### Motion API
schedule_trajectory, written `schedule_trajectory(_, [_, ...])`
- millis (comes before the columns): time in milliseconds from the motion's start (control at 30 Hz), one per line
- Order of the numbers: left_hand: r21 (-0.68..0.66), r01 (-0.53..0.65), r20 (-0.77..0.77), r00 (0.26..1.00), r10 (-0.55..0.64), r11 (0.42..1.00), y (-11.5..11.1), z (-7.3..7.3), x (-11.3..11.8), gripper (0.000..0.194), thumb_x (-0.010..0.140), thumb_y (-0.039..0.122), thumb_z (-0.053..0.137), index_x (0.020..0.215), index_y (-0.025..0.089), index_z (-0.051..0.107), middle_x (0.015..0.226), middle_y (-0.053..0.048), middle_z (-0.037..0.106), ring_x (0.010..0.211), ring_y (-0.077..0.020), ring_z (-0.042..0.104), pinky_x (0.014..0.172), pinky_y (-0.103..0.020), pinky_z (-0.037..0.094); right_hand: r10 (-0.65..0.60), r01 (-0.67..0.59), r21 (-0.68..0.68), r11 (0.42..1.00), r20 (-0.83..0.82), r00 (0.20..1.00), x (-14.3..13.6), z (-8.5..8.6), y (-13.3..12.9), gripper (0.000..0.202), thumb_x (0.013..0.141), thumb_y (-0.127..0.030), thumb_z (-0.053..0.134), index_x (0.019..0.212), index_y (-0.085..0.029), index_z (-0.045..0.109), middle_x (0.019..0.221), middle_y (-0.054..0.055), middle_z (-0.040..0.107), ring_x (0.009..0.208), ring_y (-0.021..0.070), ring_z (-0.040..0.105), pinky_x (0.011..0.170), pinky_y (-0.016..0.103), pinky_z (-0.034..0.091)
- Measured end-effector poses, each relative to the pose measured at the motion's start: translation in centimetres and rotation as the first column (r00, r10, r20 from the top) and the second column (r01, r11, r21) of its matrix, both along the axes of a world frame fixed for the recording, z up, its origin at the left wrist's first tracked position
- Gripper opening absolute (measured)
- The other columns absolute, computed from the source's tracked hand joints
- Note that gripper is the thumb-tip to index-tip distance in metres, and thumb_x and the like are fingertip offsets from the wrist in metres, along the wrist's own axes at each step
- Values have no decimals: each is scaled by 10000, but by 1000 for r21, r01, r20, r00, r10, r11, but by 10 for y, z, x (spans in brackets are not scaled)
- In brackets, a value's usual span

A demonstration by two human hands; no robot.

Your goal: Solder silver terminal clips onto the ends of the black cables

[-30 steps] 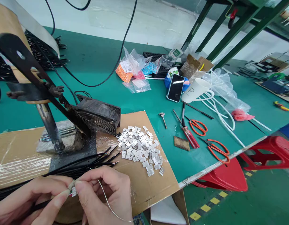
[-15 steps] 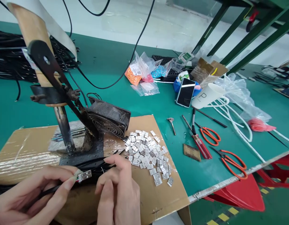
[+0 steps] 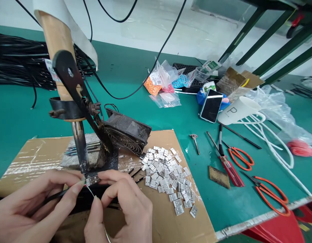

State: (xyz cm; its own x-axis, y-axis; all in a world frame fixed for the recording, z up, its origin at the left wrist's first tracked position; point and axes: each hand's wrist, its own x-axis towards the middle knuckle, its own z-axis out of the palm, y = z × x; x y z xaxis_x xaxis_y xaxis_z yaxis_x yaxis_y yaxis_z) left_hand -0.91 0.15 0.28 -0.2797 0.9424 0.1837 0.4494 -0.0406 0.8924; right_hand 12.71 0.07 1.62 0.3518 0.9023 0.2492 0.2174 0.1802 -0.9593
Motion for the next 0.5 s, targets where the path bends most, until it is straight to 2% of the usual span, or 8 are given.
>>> schedule_trajectory(133, [-7,-16,9,1000,16,1000,7,1,3,74,877,262,766,867,318,719,863,119,767,707,-48,794,787,-37,600,-41,42,-55,998,16,999,-5,2,0,170,829,-164,600,712,-272,540,1020,-115,843,859,146,807,826,301,572])
schedule_trajectory(300, [21,0,-4,1000,0,1000,9,4,5,87,897,261,746,845,310,697,823,117,734,667,-38,761,741,-22,594,-22,21,-113,993,-8,1000,-4,4,-1,169,843,-179,614,727,-291,563,1067,-77,845,943,196,808,863,353,578])
schedule_trajectory(500, [30,-2,8,1000,2,1000,12,8,5,72,902,284,746,845,309,710,842,106,746,706,-49,779,752,-31,602,-8,6,-104,995,-22,1000,-3,6,1,174,810,-159,638,706,-280,569,1060,-65,855,954,196,812,869,339,566])
